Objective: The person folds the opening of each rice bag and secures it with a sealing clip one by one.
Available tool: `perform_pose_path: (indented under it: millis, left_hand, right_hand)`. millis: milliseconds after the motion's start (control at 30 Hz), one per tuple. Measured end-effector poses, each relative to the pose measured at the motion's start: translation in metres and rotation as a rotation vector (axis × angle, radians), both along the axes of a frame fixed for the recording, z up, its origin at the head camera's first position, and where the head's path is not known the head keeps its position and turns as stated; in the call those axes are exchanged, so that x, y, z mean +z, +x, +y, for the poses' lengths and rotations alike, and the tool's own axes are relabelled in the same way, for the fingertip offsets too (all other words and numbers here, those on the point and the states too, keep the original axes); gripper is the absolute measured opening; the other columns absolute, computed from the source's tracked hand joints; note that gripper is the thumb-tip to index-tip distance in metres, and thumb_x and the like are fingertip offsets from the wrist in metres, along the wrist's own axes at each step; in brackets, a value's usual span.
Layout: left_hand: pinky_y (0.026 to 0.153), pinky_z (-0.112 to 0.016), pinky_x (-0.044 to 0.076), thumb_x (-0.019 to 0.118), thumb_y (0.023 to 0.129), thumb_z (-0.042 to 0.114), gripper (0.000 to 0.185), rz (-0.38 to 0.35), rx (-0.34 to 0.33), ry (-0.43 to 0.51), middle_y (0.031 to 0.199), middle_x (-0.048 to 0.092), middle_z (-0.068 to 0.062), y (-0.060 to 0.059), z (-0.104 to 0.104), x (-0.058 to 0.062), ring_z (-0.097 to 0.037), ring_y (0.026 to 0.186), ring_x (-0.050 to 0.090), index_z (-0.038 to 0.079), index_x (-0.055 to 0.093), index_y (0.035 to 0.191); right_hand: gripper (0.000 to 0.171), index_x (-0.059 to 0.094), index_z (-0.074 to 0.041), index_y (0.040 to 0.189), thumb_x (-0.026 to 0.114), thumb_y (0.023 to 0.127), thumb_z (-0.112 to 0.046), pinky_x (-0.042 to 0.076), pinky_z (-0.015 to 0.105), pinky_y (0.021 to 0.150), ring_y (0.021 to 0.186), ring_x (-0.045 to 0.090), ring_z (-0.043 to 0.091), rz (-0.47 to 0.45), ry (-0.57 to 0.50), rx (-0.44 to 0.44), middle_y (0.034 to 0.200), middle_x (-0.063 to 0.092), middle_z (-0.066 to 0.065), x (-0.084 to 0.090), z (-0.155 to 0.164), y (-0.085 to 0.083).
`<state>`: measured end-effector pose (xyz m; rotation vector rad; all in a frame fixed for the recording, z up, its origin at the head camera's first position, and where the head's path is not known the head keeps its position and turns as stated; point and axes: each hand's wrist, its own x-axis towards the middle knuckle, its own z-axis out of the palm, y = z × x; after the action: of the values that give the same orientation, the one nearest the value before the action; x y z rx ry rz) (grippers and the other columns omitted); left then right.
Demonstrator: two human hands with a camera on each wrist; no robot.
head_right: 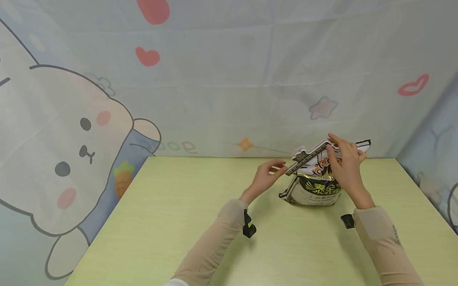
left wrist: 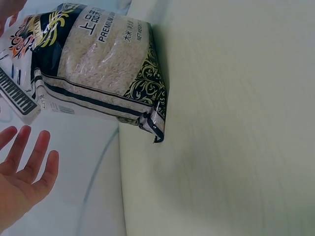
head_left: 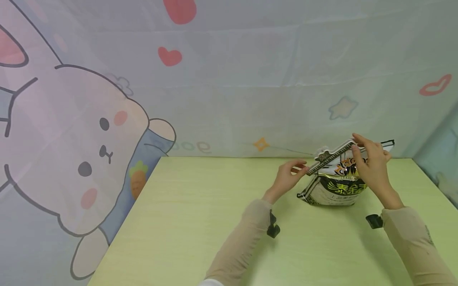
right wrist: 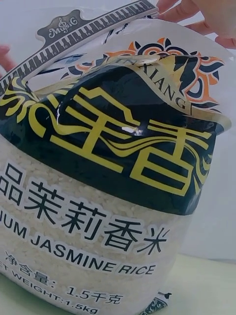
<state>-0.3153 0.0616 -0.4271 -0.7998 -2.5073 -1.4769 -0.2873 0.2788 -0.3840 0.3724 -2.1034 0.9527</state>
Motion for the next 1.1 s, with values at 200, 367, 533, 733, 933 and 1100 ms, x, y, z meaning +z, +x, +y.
perform_pose_path:
  millis: [200, 367, 533, 733, 933, 1100]
  left_hand:
    - [0.069, -0.01, 0.046, 0.059, 0.086, 0.026, 0.034, -0.098, -0.023, -0.011, 0.106, 0.065, -0.01, 0.002, 0.006, -0.001, -0.016, 0.086, 0.065, 0.009, 0.059, 0.115]
    - [0.066, -0.01, 0.045, 0.061, 0.084, 0.019, 0.031, -0.099, -0.029, -0.035, 0.102, 0.066, -0.011, 0.004, 0.01, 0.001, -0.017, 0.083, 0.065, 0.008, 0.06, 0.113]
    - [0.064, -0.009, 0.045, 0.057, 0.086, 0.011, 0.025, -0.072, -0.01, -0.076, 0.098, 0.067, -0.01, 0.005, 0.011, 0.001, -0.016, 0.081, 0.064, 0.008, 0.06, 0.111]
    - [0.059, -0.01, 0.043, 0.055, 0.087, 0.012, 0.024, -0.061, -0.002, -0.082, 0.096, 0.068, -0.01, 0.005, 0.012, 0.0, -0.015, 0.077, 0.064, 0.008, 0.06, 0.11]
    - [0.053, -0.009, 0.04, 0.055, 0.087, 0.012, 0.024, -0.048, -0.016, -0.093, 0.092, 0.069, -0.01, 0.005, 0.011, -0.001, -0.013, 0.071, 0.064, 0.008, 0.06, 0.111]
    - [0.05, -0.009, 0.039, 0.054, 0.088, 0.013, 0.026, -0.026, -0.031, -0.102, 0.092, 0.069, -0.011, 0.004, 0.01, -0.001, -0.008, 0.066, 0.061, 0.008, 0.059, 0.113]
  right_hand:
    - [0.033, 0.05, 0.0, 0.123, 0.046, 0.092, -0.011, 0.011, 0.05, 0.083, 0.091, 0.038, 0.03, -0.017, -0.003, 0.004, 0.101, 0.055, 0.03, 0.005, -0.002, 0.001]
    - [0.031, 0.052, 0.003, 0.12, 0.049, 0.09, -0.005, 0.01, 0.05, 0.082, 0.092, 0.038, 0.035, -0.018, -0.012, 0.018, 0.103, 0.055, 0.03, 0.007, -0.005, 0.002]
    - [0.027, 0.055, 0.007, 0.113, 0.05, 0.087, 0.003, 0.01, 0.047, 0.078, 0.09, 0.038, 0.035, 0.017, -0.008, 0.013, 0.104, 0.056, 0.03, 0.008, -0.007, 0.0]
    - [0.024, 0.057, 0.008, 0.109, 0.05, 0.086, 0.004, 0.01, 0.046, 0.078, 0.089, 0.038, 0.037, 0.035, -0.015, -0.004, 0.1, 0.057, 0.029, 0.006, -0.009, -0.003]
    - [0.021, 0.057, 0.009, 0.105, 0.051, 0.086, 0.004, 0.009, 0.044, 0.079, 0.083, 0.036, 0.033, 0.048, -0.032, -0.013, 0.095, 0.058, 0.029, 0.004, -0.01, -0.004]
    - [0.021, 0.057, 0.01, 0.104, 0.051, 0.086, 0.004, 0.009, 0.042, 0.078, 0.08, 0.034, 0.031, 0.056, -0.034, -0.01, 0.095, 0.057, 0.029, 0.004, -0.011, -0.004]
